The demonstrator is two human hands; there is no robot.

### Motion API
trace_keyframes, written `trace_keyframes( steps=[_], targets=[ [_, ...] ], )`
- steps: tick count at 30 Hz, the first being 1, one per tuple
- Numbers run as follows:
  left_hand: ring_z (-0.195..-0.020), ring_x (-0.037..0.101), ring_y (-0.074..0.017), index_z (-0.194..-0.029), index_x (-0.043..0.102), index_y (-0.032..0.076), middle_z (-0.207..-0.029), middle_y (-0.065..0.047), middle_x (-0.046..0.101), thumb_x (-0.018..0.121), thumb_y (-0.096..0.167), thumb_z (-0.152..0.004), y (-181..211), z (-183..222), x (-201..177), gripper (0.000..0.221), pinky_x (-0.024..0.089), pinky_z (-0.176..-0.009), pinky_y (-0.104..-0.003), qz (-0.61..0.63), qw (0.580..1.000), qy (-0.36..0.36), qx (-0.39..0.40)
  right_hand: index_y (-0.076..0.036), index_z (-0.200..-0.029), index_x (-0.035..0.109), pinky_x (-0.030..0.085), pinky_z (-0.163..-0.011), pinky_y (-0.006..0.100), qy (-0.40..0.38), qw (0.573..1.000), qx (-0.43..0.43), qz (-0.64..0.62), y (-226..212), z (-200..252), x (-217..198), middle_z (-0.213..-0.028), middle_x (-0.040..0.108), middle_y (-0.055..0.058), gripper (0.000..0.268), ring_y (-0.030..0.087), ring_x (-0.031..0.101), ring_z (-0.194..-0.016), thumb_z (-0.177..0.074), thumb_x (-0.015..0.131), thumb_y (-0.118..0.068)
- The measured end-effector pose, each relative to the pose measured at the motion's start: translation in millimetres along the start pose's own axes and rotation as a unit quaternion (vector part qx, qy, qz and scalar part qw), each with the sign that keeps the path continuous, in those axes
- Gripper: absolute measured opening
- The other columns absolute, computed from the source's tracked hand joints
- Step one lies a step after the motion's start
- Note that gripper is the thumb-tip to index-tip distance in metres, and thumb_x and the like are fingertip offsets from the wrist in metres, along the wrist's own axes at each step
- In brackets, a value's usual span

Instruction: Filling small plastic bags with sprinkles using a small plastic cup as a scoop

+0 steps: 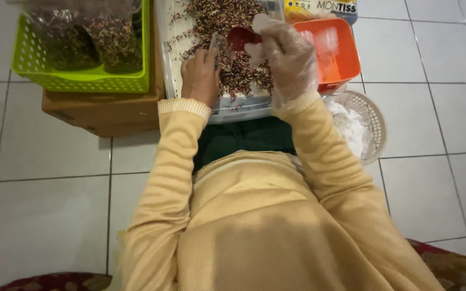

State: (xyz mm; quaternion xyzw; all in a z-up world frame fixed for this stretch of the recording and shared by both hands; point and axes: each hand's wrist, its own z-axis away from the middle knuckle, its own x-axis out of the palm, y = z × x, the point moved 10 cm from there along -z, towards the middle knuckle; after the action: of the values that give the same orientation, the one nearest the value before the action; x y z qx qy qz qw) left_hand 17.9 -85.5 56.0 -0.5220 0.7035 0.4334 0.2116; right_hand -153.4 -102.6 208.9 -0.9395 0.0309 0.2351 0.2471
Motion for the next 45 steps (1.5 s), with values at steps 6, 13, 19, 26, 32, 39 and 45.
trace_keyframes(
  steps=[6, 13, 19, 26, 32, 39, 45],
  targets=[
    [-0.100, 0.064, -0.0321, -0.134, 0.056, 0.005, -0.118, -0.015, 0.060, 0.078, 0.007, -0.085, -0.5, -1.3, 1.5, 0.053, 0.045, -0.096, -0.053, -0.008, 0.999, -0.031, -0.012, -0.003, -0.095, 0.067, 0.060, -0.054, 0.027, 0.088, 0.995, 0.012, 0.035, 41.8, 15.8, -11.9, -0.078, 0.072, 0.010, 0.013, 0.018, 0.071, -0.067, -0.103, 0.058, -0.002],
    [-0.102, 0.066, -0.0317, -0.135, 0.056, 0.005, -0.120, -0.014, 0.060, 0.081, 0.009, -0.085, -1.4, 0.6, 0.5, 0.056, 0.048, -0.098, -0.056, -0.013, 0.999, -0.029, -0.016, 0.004, -0.100, 0.064, 0.066, -0.046, 0.023, 0.053, 0.996, 0.054, -0.054, 43.7, 29.7, 4.0, -0.073, 0.074, 0.021, 0.013, 0.022, 0.080, -0.062, -0.104, 0.052, 0.005],
    [-0.097, 0.064, -0.0347, -0.136, 0.056, 0.005, -0.118, -0.017, 0.061, 0.077, 0.006, -0.087, 0.9, -1.3, -0.3, 0.053, 0.047, -0.091, -0.054, -0.015, 0.999, -0.035, -0.003, 0.000, -0.097, 0.065, 0.066, -0.043, 0.022, 0.062, 0.962, 0.221, -0.147, 72.1, 40.4, 3.0, -0.066, 0.075, 0.016, 0.017, 0.021, 0.082, -0.061, -0.107, 0.054, -0.008],
    [-0.108, 0.062, -0.0360, -0.138, 0.055, 0.008, -0.126, -0.015, 0.057, 0.075, 0.009, -0.088, -7.2, -0.3, 5.1, 0.054, 0.044, -0.097, -0.055, -0.026, 0.997, -0.059, -0.030, -0.001, -0.089, 0.057, 0.055, -0.036, 0.020, 0.052, 0.951, 0.234, -0.197, 66.8, 34.4, -9.5, -0.069, 0.075, 0.016, 0.016, 0.024, 0.083, -0.066, -0.105, 0.054, -0.002],
    [-0.104, 0.064, -0.0341, -0.138, 0.056, 0.007, -0.123, -0.015, 0.059, 0.075, 0.009, -0.089, -5.8, -0.6, 5.4, 0.053, 0.044, -0.097, -0.054, -0.033, 0.998, -0.056, -0.022, 0.005, -0.099, 0.064, 0.065, -0.051, 0.021, 0.070, 0.990, 0.088, -0.089, 4.5, 7.2, -20.3, -0.094, 0.073, 0.024, 0.016, 0.020, 0.080, -0.067, -0.106, 0.052, -0.002],
    [-0.110, 0.063, -0.0363, -0.138, 0.055, 0.007, -0.127, -0.017, 0.057, 0.075, 0.008, -0.089, -7.5, 0.9, 4.7, 0.053, 0.042, -0.099, -0.057, -0.024, 0.998, -0.055, -0.026, 0.002, -0.093, 0.067, 0.060, -0.045, 0.022, 0.095, 0.994, -0.024, 0.045, 5.3, 11.8, -26.3, -0.067, 0.068, 0.009, 0.021, 0.017, 0.075, -0.059, -0.103, 0.050, 0.008],
    [-0.110, 0.063, -0.0299, -0.139, 0.056, 0.008, -0.123, -0.013, 0.060, 0.074, 0.009, -0.091, 2.8, -0.9, -5.3, 0.051, 0.043, -0.106, -0.055, -0.024, 0.995, -0.078, -0.053, -0.005, -0.085, 0.070, 0.045, -0.035, 0.022, 0.112, 0.988, 0.011, 0.106, 65.3, 48.2, -18.2, -0.059, 0.066, 0.004, 0.024, 0.008, 0.061, -0.046, -0.101, 0.055, 0.005]
  ],
)
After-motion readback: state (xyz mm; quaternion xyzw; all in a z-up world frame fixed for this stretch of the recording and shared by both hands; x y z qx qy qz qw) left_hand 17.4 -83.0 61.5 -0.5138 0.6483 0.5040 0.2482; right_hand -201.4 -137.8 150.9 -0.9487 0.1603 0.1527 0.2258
